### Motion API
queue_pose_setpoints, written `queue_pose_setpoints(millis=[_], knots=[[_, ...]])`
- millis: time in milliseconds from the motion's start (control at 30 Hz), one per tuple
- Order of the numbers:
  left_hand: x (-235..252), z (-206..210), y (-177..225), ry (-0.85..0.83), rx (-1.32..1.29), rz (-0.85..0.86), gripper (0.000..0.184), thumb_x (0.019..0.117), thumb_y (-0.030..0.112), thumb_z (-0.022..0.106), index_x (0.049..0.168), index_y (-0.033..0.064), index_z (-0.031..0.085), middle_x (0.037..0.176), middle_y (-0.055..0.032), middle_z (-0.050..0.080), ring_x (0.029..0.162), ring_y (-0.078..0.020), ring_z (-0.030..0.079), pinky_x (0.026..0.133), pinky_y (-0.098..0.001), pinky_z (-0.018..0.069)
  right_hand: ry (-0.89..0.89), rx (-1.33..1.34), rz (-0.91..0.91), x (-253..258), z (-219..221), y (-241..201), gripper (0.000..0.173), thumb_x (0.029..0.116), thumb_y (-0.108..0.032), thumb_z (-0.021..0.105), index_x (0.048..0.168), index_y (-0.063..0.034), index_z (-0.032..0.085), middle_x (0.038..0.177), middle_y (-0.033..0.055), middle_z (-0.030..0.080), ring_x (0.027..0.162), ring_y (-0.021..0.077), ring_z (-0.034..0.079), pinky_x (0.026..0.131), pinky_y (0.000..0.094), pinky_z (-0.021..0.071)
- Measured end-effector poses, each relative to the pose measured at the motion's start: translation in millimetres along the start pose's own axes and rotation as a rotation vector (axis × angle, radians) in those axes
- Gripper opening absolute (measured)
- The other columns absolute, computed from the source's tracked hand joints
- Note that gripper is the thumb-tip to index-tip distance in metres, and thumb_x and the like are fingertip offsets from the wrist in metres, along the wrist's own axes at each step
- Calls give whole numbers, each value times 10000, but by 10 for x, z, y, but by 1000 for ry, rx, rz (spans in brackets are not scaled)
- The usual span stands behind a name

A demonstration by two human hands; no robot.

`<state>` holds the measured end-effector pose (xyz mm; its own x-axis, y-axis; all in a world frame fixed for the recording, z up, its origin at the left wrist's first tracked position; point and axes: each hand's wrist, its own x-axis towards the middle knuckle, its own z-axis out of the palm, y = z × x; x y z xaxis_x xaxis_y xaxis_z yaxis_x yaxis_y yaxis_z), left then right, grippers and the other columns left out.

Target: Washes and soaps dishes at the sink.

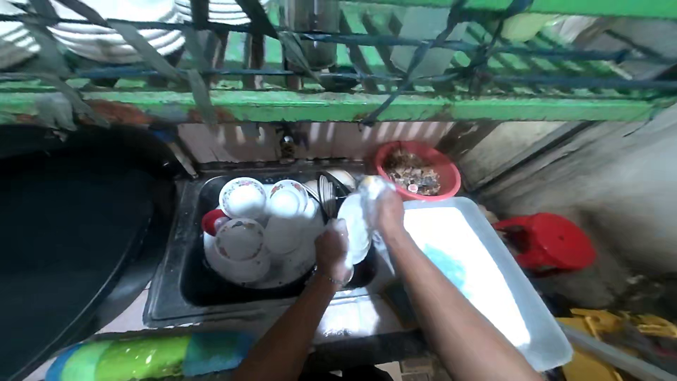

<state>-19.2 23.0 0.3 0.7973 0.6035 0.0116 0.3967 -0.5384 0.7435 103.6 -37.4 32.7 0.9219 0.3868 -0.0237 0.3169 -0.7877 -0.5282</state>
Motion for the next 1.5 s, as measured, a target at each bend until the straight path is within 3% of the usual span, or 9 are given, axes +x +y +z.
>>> queue_pose_setpoints(millis=[167,500,600,667,800,933,1100,1267,1500], knots=[[51,-152,-267,19,-218,-138,319,1024,147,602,1294,-22,587,1120,-264,674,1043,-414,666,904,-584,536,-43,-22,-78,-494,201,-617,440,948,-252,700,1326,-37,634,1139,274,690,1042,460,682,853,647,539],[-17,-460,-581,176,-82,25,252,1062,151,513,1210,-24,617,1087,-241,674,1007,-385,681,842,-544,558,-26,26,-20,-597,514,-789,476,973,-319,675,1371,-68,609,1138,269,690,1034,457,686,847,650,540],[-113,-589,-685,237,-218,4,374,1112,247,430,1104,-48,661,976,-238,690,915,-363,688,833,-554,559,-65,397,92,-220,541,-293,443,1021,-308,618,1360,-23,597,1192,207,685,1055,316,684,899,524,569],[-61,-665,-724,310,-293,-3,377,1095,258,460,924,-21,648,801,-166,634,755,-290,644,715,-504,548,-227,842,186,-164,442,-97,417,1054,-386,546,1378,-123,544,1023,50,670,825,113,650,713,321,575],[233,-628,-875,412,-275,-144,433,1080,294,478,885,-53,648,794,-192,626,783,-320,634,767,-533,520,-597,1067,172,-315,192,-175,528,871,-200,701,1357,-137,508,945,67,715,745,158,706,646,340,619],[416,-717,-938,131,-760,-217,568,1118,449,309,1302,0,603,1150,-161,675,1059,-205,651,947,-415,542,-471,603,-132,-527,237,-501,478,779,-74,816,1228,-50,655,1023,97,726,878,197,711,785,412,620],[383,-1156,-800,-251,-1356,-591,404,1096,431,385,1184,98,594,916,-77,696,791,-172,700,681,-374,606,-406,-141,-767,-826,514,-601,426,952,-391,713,1342,-230,653,1273,78,687,1097,305,691,883,583,572],[-19,-806,-769,-192,-1193,-407,434,1116,384,371,1390,90,537,1157,-106,687,1028,-200,682,888,-426,583,-330,-273,-277,-589,664,-399,579,950,-299,663,1405,23,506,1185,279,655,1040,459,674,845,628,542],[61,-817,-900,67,-1015,-438,424,1103,372,415,1347,65,577,1185,-113,658,1055,-196,645,913,-446,552,-453,-191,-296,-802,816,-501,526,957,-308,680,1428,-114,549,1185,244,681,1046,447,681,859,649,541]])
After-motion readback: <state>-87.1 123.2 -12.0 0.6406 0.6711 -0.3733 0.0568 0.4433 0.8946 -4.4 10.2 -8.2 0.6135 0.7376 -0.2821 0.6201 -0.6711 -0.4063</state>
